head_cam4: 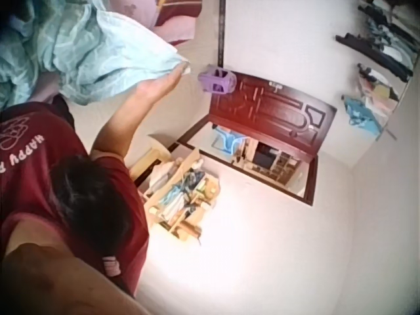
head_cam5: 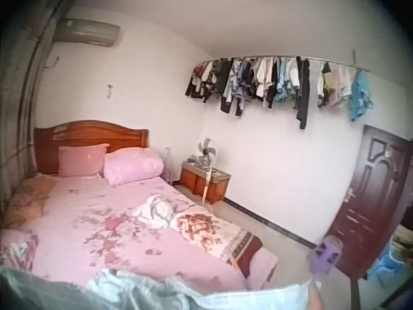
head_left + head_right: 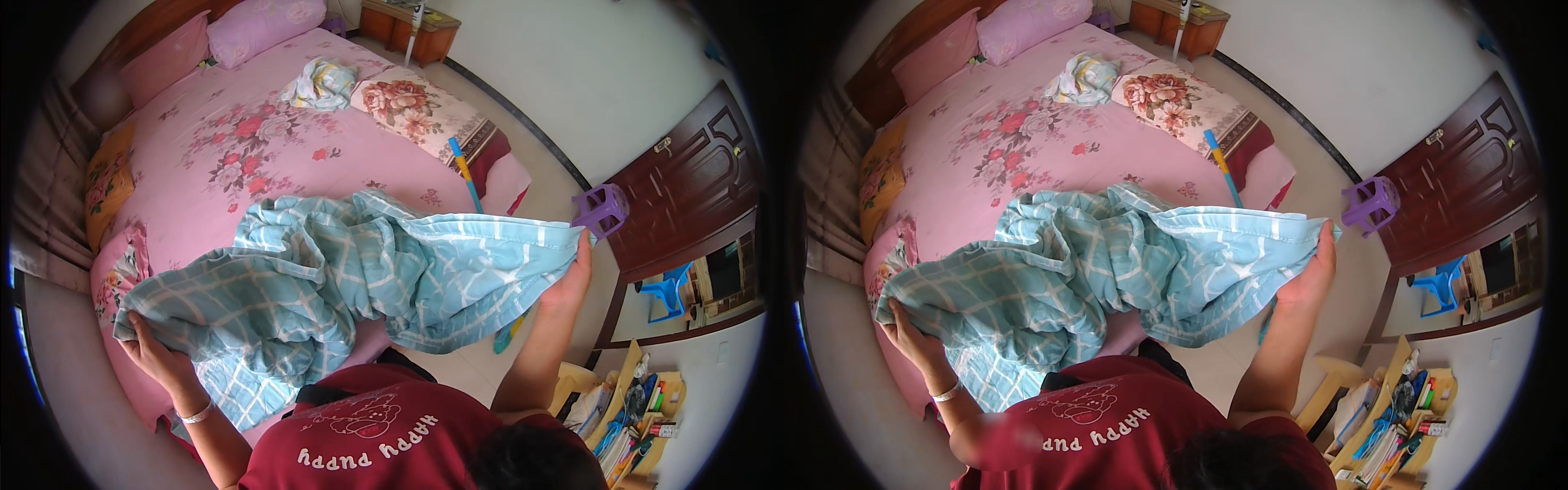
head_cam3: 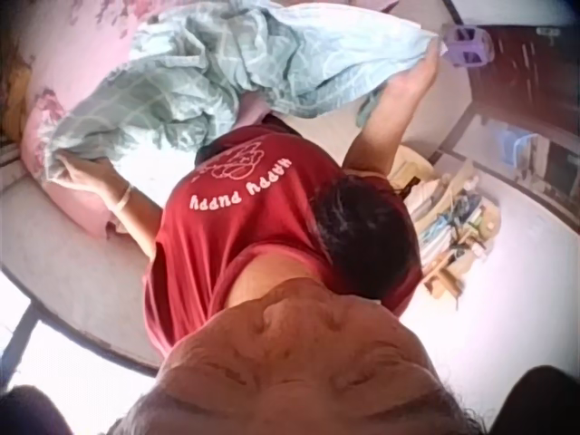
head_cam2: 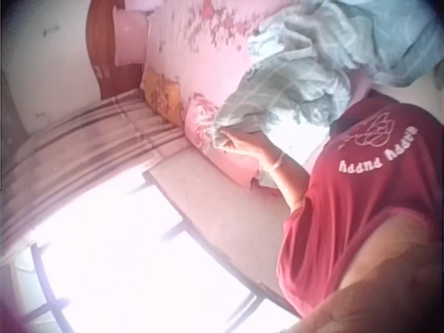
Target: The person folds a dark blue rectangular item on a bed and places it on a nearby table. They then pick up a light blue patterned quilt, shake it out, and fold it into a neat rectangular shape on the bed.
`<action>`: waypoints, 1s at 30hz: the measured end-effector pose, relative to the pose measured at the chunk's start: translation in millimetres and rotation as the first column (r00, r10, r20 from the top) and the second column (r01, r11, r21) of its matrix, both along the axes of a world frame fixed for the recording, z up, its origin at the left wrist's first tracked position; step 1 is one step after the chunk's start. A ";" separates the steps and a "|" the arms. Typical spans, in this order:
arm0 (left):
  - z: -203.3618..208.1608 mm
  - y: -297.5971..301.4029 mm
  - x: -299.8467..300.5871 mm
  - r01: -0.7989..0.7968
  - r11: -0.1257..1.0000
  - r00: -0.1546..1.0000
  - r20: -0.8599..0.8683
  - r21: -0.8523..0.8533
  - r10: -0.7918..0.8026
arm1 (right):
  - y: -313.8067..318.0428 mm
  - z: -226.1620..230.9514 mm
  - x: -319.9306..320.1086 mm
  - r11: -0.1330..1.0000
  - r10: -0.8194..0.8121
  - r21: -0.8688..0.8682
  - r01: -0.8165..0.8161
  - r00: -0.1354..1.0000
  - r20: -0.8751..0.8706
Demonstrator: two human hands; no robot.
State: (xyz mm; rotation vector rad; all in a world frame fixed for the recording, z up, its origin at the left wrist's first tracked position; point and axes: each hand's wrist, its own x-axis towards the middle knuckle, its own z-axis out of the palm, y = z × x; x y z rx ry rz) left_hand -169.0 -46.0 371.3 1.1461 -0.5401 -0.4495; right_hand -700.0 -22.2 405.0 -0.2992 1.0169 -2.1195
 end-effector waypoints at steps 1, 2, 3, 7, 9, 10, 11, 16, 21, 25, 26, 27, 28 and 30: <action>-4.1 -0.4 -4.8 0.044 0.999 0.999 0.019 0.016 -0.044 | 1.5 -1.8 0.6 1.000 0.021 0.002 -0.021 1.000 0.005; -7.9 -0.4 -9.8 0.085 0.996 0.995 0.042 0.032 -0.086 | 2.0 -4.1 2.8 0.999 0.044 0.002 -0.044 0.999 0.014; -5.6 -0.7 -23.9 0.111 0.991 0.992 0.046 0.075 -0.115 | 0.6 -7.2 9.4 0.997 0.072 0.001 -0.072 0.997 0.025; -18.2 6.3 -81.3 0.308 0.923 0.950 -0.023 0.232 -0.312 | -6.6 -11.7 96.6 0.998 0.058 0.037 -0.052 0.982 -0.179; -33.3 8.9 -108.6 0.448 0.845 0.893 -0.106 0.293 -0.437 | -7.0 -25.1 145.5 0.979 0.205 0.052 -0.198 0.947 -0.246; -33.8 7.6 -125.0 0.570 0.792 0.821 -0.160 0.216 -0.548 | -6.5 -30.8 167.1 0.959 0.283 0.068 -0.274 0.925 -0.255; -19.6 9.7 -142.8 0.666 0.709 0.743 -0.284 0.231 -0.606 | -6.3 -38.6 184.5 0.929 0.369 0.086 -0.359 0.892 -0.261; -37.0 13.2 -156.6 0.728 0.645 0.678 -0.108 0.232 -0.727 | -8.8 -49.4 240.9 0.780 0.595 0.274 -0.562 0.531 -0.603; -36.7 19.3 -150.5 0.622 0.713 0.712 0.145 0.322 -0.687 | -14.9 -61.2 252.9 0.873 0.342 0.199 -0.445 0.269 -0.901; -45.7 21.4 -144.8 0.601 0.735 0.738 0.134 0.314 -0.661 | -11.5 -51.2 261.4 0.806 0.412 0.297 -0.511 0.125 -0.903; -46.7 22.3 -143.7 0.607 0.735 0.743 0.111 0.303 -0.660 | -12.0 -51.7 262.9 0.805 0.390 0.289 -0.519 0.096 -0.916; -45.1 24.3 -142.2 0.648 0.699 0.731 0.009 0.304 -0.682 | -12.3 -52.4 264.5 0.803 0.367 0.280 -0.526 0.066 -0.928; -47.7 24.0 -140.2 0.657 0.697 0.727 0.003 0.287 -0.687 | -12.3 -54.1 266.4 0.798 0.354 0.270 -0.540 0.057 -0.933; -50.7 21.1 -137.4 0.676 0.694 0.718 -0.009 0.248 -0.696 | -11.5 -57.5 268.8 0.786 0.325 0.249 -0.565 0.035 -0.945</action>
